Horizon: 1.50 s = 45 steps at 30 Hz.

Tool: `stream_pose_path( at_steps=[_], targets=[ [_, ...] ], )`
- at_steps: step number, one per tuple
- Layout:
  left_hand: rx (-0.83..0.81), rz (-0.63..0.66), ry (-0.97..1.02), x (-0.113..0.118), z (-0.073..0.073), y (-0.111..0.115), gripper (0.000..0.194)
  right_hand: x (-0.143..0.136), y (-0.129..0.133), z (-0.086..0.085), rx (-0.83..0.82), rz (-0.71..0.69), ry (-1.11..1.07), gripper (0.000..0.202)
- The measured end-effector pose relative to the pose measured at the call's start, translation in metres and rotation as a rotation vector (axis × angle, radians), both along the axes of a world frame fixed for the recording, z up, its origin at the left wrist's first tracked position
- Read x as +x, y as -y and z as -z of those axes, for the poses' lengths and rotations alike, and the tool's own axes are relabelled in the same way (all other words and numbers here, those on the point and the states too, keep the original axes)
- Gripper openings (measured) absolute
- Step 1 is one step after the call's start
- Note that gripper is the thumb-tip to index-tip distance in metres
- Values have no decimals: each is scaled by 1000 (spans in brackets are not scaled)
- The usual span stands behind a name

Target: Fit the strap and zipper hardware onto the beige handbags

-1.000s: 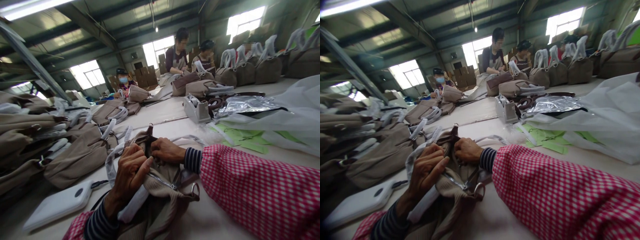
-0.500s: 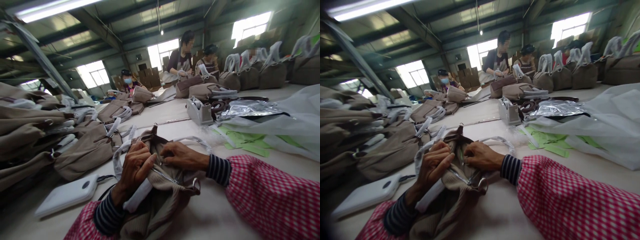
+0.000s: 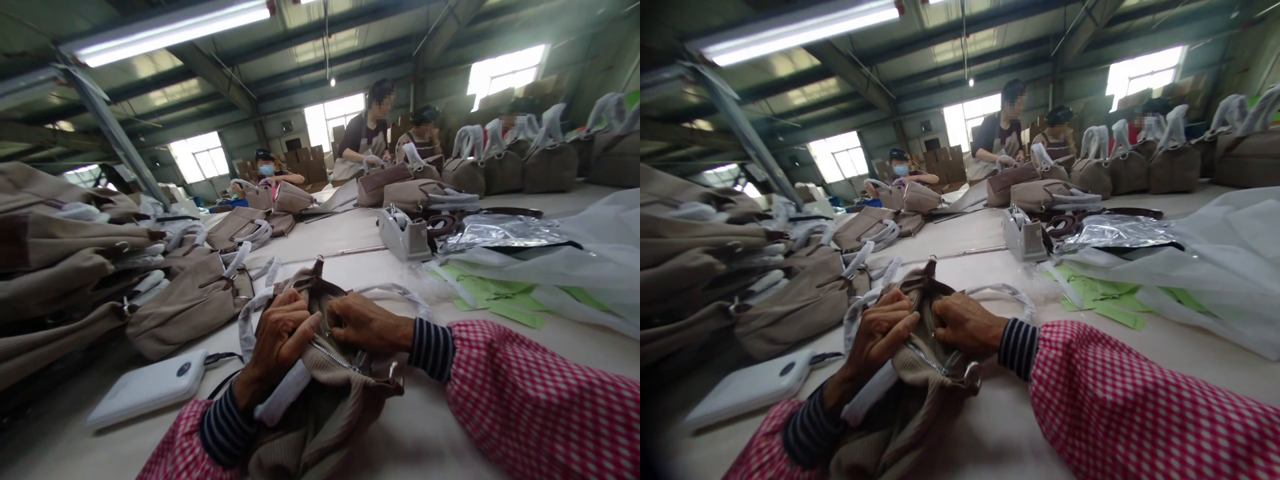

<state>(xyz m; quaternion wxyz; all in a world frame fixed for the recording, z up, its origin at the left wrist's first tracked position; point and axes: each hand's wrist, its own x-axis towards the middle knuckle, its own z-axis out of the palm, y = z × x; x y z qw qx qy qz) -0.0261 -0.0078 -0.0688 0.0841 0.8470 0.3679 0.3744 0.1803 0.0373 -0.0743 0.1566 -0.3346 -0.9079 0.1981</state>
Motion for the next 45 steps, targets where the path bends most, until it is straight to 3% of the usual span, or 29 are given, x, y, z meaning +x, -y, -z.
stream_pose_path(
  at_steps=[6, 11, 14, 17, 22, 25, 28, 31, 36, 39, 45],
  targets=[
    [-8, 5, 17, 1, -2, 1, 48, -16, -18, 1, 375, 35, 164, 12],
    [-124, -17, 15, 10, -9, 22, 53, -18, -29, 7, 571, 60, 232, 22],
    [-264, -37, -133, 16, -17, 30, 56, -14, -21, 19, 536, 45, 203, 19],
    [-309, -132, -303, 20, -27, 21, 55, -13, -15, 29, 455, 61, 149, 14],
    [-115, -208, -696, 18, -35, -14, 20, -16, -24, 35, 323, 131, 56, 18],
    [50, -141, -818, 10, -36, -35, 29, -17, -30, 35, 293, 156, 44, 21],
    [-5, -137, -939, 11, -39, -53, 21, -16, -33, 36, 275, 145, 23, 21],
    [-85, -191, -1040, 19, -39, -67, 25, -15, -36, 39, 232, 160, -21, 23],
    [49, -185, -874, 11, -15, -69, 25, -14, -39, 44, 209, 194, -53, 17],
    [33, -199, -733, -1, -2, -64, 22, -15, -34, 42, 253, 171, -56, 16],
    [-80, -206, -615, 0, 0, -63, 18, -13, -29, 37, 338, 134, 52, 19]
  ],
)
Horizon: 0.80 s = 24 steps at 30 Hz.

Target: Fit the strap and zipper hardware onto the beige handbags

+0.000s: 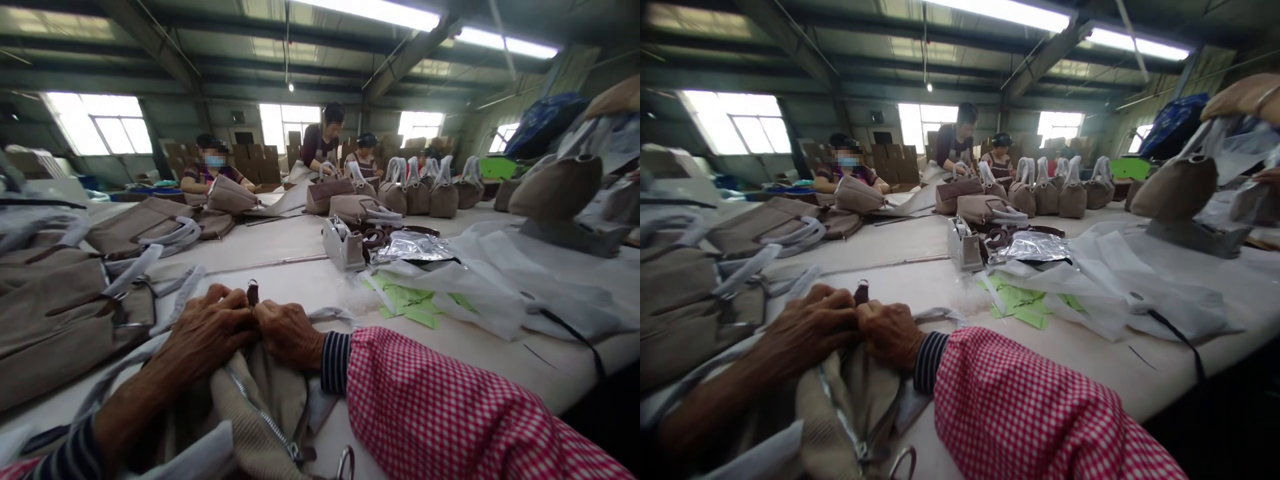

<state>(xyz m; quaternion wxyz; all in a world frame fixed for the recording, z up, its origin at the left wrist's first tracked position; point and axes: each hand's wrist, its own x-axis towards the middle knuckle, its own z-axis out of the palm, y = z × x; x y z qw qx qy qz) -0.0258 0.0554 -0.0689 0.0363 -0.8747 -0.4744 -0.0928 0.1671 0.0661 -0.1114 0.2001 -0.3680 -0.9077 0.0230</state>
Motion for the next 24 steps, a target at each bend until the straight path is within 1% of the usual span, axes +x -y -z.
stream_pose_path(
  at_steps=[3, 5, 7, 9, 11, 12, 13, 15, 17, 18, 20, 22, 24],
  targets=[
    [-40, -39, 70, -1, 3, -4, 19, -1, -2, 1, 7, -10, 9, 17],
    [-76, -30, 140, -3, 7, -7, 22, -2, -2, -1, -24, 2, 3, 17],
    [-101, -11, 203, -5, 12, -9, 24, 0, 1, -8, -75, 2, 0, 18],
    [-105, -11, 237, -5, 15, -10, 25, 9, 6, -23, -110, -38, 5, 20],
    [-93, -32, 246, -3, 16, -10, 24, 31, 15, -45, -102, -82, -4, 19],
    [-88, -41, 243, -2, 16, -10, 24, 47, 21, -58, -84, -78, -17, 17],
    [-85, -43, 239, -2, 16, -10, 23, 66, 27, -71, -67, -43, -47, 14],
    [-81, -29, 234, -1, 16, -11, 22, 109, 39, -92, -58, 100, -87, 11],
    [-83, 2, 240, -1, 17, -13, 20, 152, 50, -102, -92, 308, -38, 12],
    [-82, 17, 248, -2, 17, -14, 19, 169, 55, -102, -134, 403, 13, 16],
    [-79, 33, 258, -3, 18, -16, 17, 195, 61, -92, -209, 537, 137, 25],
    [-74, 24, 258, -3, 17, -15, 15, 205, 64, -76, -239, 621, 224, 31],
    [-77, 2, 247, -2, 16, -12, 12, 205, 64, -61, -241, 673, 249, 30]
  ],
)
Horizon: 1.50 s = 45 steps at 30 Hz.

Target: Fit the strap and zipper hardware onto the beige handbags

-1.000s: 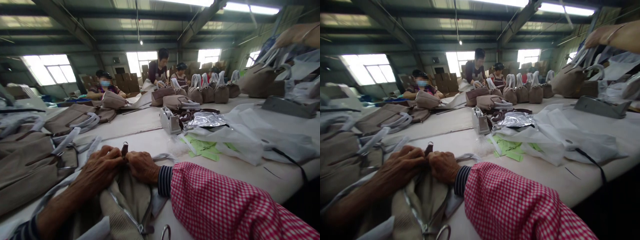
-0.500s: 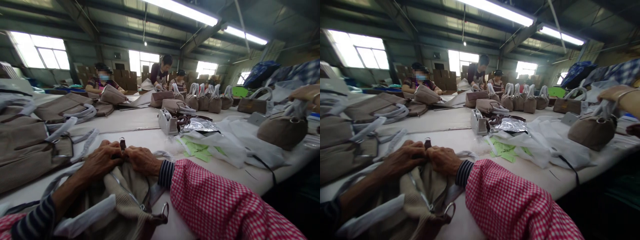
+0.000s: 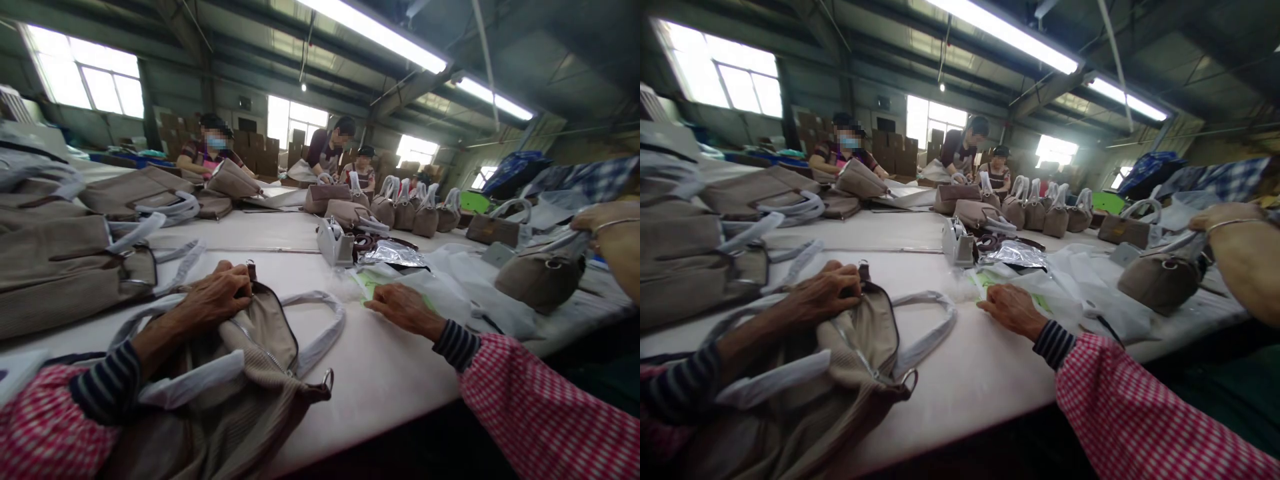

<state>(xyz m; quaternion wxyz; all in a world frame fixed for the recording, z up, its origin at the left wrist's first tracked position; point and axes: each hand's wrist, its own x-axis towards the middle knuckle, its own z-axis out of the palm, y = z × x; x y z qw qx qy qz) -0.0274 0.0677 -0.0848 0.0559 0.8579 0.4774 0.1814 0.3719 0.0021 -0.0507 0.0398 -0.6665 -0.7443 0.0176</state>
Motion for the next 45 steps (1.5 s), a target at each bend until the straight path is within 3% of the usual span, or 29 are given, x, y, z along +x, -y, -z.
stream_pose_path(
  at_steps=[3, 6, 10, 14, 17, 22, 26, 30, 33, 36, 41, 45],
  targets=[
    [9, -12, -11, 2, -4, 6, 11, -6, 0, 8, 0, 27, -28, 21],
    [35, -6, -27, 4, -6, 11, 14, 1, 11, 2, -49, 0, -155, 24],
    [14, 9, -81, 5, -6, 13, 18, 23, 41, -3, -244, -24, -431, 27],
    [36, 33, -119, 4, -6, 15, 22, 34, 58, -1, -381, 20, -507, 27],
    [44, 51, -130, 2, -4, 14, 24, 29, 49, -3, -327, -18, -477, 26],
    [91, 10, -125, 0, 2, 9, 21, 5, 9, -5, -84, -34, -316, 28],
    [81, 4, -160, 1, 0, 10, 22, -6, -11, 4, -83, -16, -370, 23],
    [69, 35, -136, 3, -6, 13, 22, 5, -4, 9, -191, 28, -484, 22],
    [80, 59, -127, 3, -6, 13, 22, 22, 12, 4, -302, 53, -602, 24],
    [77, 3, -149, 3, -5, 13, 20, 33, 26, -2, -394, 88, -728, 26],
    [72, -107, -220, 6, -4, 12, 19, 19, 34, -8, -411, 68, -887, 26],
    [34, -115, -203, 5, -2, 11, 20, 3, 21, -14, -310, -3, -967, 24]
  ],
)
